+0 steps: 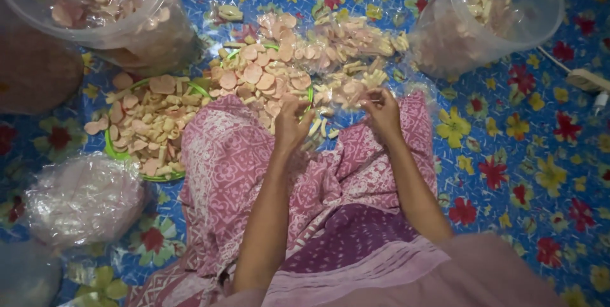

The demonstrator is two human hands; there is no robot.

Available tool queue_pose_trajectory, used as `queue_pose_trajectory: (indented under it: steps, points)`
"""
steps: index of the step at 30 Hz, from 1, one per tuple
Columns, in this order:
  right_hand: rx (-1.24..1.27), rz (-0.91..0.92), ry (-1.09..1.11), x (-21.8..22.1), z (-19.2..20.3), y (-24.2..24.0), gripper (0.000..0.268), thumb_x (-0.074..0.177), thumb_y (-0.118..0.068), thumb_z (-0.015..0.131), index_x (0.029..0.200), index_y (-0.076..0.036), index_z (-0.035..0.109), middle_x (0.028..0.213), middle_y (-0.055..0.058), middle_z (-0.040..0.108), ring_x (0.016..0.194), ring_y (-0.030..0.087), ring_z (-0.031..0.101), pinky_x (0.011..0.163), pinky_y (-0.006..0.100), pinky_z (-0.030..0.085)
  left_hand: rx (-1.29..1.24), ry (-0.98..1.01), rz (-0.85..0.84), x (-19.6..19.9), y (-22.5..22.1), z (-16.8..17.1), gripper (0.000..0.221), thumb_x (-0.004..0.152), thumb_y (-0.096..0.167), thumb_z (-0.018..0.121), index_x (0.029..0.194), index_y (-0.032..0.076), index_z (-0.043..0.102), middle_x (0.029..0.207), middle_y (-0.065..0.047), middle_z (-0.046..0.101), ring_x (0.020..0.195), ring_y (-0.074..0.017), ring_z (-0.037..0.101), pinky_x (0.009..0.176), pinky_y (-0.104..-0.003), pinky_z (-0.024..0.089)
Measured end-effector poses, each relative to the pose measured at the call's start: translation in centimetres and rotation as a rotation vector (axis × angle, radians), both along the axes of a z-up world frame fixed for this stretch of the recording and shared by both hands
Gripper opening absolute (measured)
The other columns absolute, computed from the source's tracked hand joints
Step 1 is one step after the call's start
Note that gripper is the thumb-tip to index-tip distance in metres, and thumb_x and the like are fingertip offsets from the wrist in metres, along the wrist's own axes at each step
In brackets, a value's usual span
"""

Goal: Packing small food slices from a pile into plastic containers while sitting on the floor

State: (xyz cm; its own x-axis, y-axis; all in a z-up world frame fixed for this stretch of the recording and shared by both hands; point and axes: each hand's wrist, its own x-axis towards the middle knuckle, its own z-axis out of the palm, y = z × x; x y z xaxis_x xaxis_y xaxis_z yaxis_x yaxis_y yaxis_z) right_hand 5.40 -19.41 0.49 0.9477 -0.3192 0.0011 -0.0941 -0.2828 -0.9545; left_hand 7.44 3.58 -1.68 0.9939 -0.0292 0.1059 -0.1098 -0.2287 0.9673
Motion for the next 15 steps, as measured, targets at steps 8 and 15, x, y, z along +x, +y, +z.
queue_pose_trajectory:
  steps: [8, 15]
  points:
    - [0.161, 0.206, 0.047, -1.4, 3.8, 2.1, 0.040, 0.073, -0.004, 0.076, 0.109, -0.010, 0.060, 0.092, 0.006, 0.066, 0.082, 0.012, 0.064, 0.074, 0.025, 0.053, -0.149, -0.146, -0.088, -1.1, -0.7, 2.7, 0.038, 0.073, 0.017, 0.077, 0.109, 0.012, 0.066, 0.101, -0.012, 0.063, 0.098, -0.0305, 0.061, 0.088, -0.038, 0.046]
    - [0.163, 0.327, 0.082, -2.0, 5.5, 3.5, 0.038, 0.075, -0.003, 0.073, 0.110, -0.010, 0.060, 0.084, 0.005, 0.067, 0.078, 0.010, 0.063, 0.073, 0.024, 0.053, -0.239, -0.067, -0.173, -1.2, -1.3, 2.3, 0.018, 0.077, 0.026, 0.076, 0.092, 0.018, 0.073, 0.080, -0.003, 0.069, 0.072, -0.0140, 0.060, 0.076, -0.029, 0.047]
